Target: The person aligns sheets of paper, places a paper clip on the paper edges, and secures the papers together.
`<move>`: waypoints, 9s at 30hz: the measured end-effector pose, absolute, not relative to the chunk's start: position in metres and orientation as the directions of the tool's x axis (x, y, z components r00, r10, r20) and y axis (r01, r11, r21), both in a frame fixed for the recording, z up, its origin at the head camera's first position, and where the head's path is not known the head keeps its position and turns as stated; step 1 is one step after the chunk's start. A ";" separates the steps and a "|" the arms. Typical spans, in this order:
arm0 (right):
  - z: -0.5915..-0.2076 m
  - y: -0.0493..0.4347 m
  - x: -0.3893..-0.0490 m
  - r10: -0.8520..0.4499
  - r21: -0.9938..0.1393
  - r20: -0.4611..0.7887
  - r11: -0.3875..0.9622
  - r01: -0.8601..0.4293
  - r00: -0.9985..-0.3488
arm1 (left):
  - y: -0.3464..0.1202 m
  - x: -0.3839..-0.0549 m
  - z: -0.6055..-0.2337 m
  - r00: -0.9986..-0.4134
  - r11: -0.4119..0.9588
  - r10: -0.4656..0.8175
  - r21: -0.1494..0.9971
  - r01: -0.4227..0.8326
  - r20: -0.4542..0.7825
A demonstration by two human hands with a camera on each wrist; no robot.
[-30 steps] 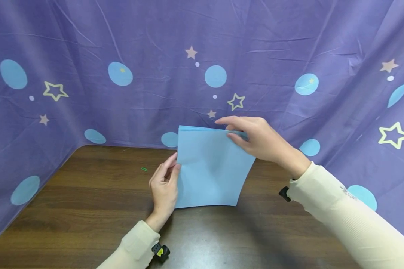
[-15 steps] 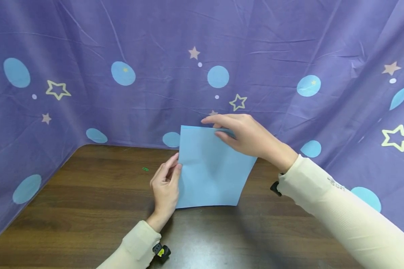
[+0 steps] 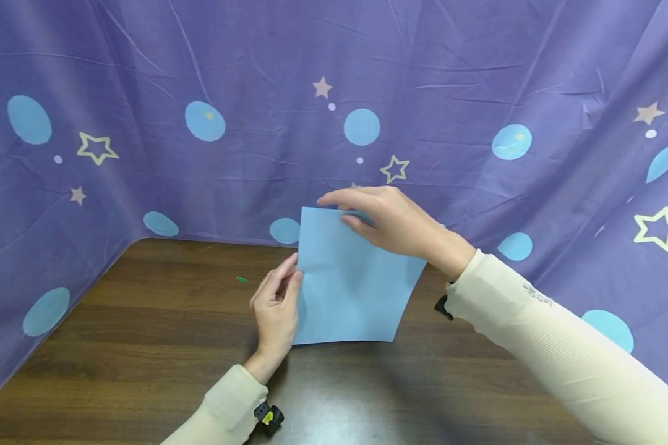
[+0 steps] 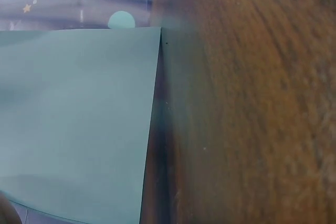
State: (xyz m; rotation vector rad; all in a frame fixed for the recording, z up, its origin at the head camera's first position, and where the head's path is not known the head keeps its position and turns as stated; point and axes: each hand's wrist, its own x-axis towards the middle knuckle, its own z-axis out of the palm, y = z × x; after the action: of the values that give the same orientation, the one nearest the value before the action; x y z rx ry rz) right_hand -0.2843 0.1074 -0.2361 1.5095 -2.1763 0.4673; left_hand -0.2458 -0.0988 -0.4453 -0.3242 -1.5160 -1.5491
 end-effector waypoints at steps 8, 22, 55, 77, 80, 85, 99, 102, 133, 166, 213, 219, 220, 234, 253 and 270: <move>-0.236 0.097 -0.285 -0.793 -0.011 0.542 0.324 -0.946 -0.278 | -0.098 -0.243 -0.444 -0.535 0.186 -0.406 0.640 0.745 0.741; -0.241 0.091 -0.288 -0.794 0.005 0.550 0.315 -0.949 -0.260 | -0.101 -0.243 -0.449 -0.611 0.137 -0.377 0.694 0.707 0.696; -0.244 0.086 -0.285 -0.802 0.006 0.527 0.335 -0.942 -0.282 | -0.094 -0.254 -0.427 -0.519 0.179 -0.438 0.637 0.749 0.734; -0.244 0.085 -0.282 -0.778 0.046 0.576 0.336 -0.941 -0.250 | -0.097 -0.251 -0.425 -0.493 0.214 -0.386 0.596 0.774 0.780; -0.244 0.084 -0.281 -0.775 0.040 0.579 0.338 -0.940 -0.254 | -0.097 -0.251 -0.425 -0.489 0.213 -0.386 0.591 0.778 0.783; -0.246 0.082 -0.281 -0.769 0.049 0.586 0.348 -0.936 -0.255 | -0.097 -0.251 -0.426 -0.482 0.227 -0.391 0.590 0.775 0.784; -0.247 0.082 -0.278 -0.765 0.060 0.583 0.375 -0.925 -0.272 | -0.098 -0.252 -0.427 -0.457 0.243 -0.388 0.567 0.787 0.800; -0.247 0.083 -0.278 -0.766 0.059 0.582 0.374 -0.926 -0.272 | -0.098 -0.252 -0.427 -0.454 0.243 -0.383 0.562 0.790 0.804; -0.241 0.083 -0.275 -0.796 0.022 0.523 0.372 -0.928 -0.306 | -0.102 -0.253 -0.428 -0.454 0.300 -0.343 0.554 0.776 0.822; -0.240 0.083 -0.276 -0.810 0.023 0.508 0.353 -0.935 -0.293 | -0.104 -0.254 -0.427 -0.460 0.301 -0.327 0.552 0.778 0.826; -0.242 0.085 -0.272 -0.800 0.054 0.517 0.385 -0.921 -0.304 | -0.106 -0.253 -0.428 -0.412 0.358 -0.296 0.500 0.788 0.862; -0.243 0.089 -0.272 -0.805 0.066 0.510 0.389 -0.919 -0.304 | -0.105 -0.253 -0.428 -0.408 0.356 -0.299 0.498 0.791 0.862; -0.243 0.090 -0.272 -0.805 0.068 0.512 0.387 -0.920 -0.301 | -0.105 -0.254 -0.428 -0.407 0.355 -0.300 0.497 0.791 0.863; -0.242 0.094 -0.272 -0.812 0.070 0.515 0.359 -0.931 -0.275 | -0.105 -0.254 -0.427 -0.408 0.350 -0.303 0.499 0.793 0.861; -0.241 0.106 -0.270 -0.809 0.079 0.512 0.380 -0.922 -0.289 | -0.105 -0.255 -0.428 -0.407 0.331 -0.316 0.502 0.800 0.857; -0.240 0.109 -0.271 -0.810 0.063 0.510 0.371 -0.927 -0.289 | -0.105 -0.253 -0.427 -0.412 0.331 -0.311 0.504 0.798 0.856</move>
State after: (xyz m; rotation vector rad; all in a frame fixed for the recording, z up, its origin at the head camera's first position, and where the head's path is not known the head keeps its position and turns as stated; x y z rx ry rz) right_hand -0.2711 0.1092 -0.2399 1.5007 -2.1757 0.3379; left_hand -0.2534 -0.1052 -0.4266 -0.4594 -1.5392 -1.3165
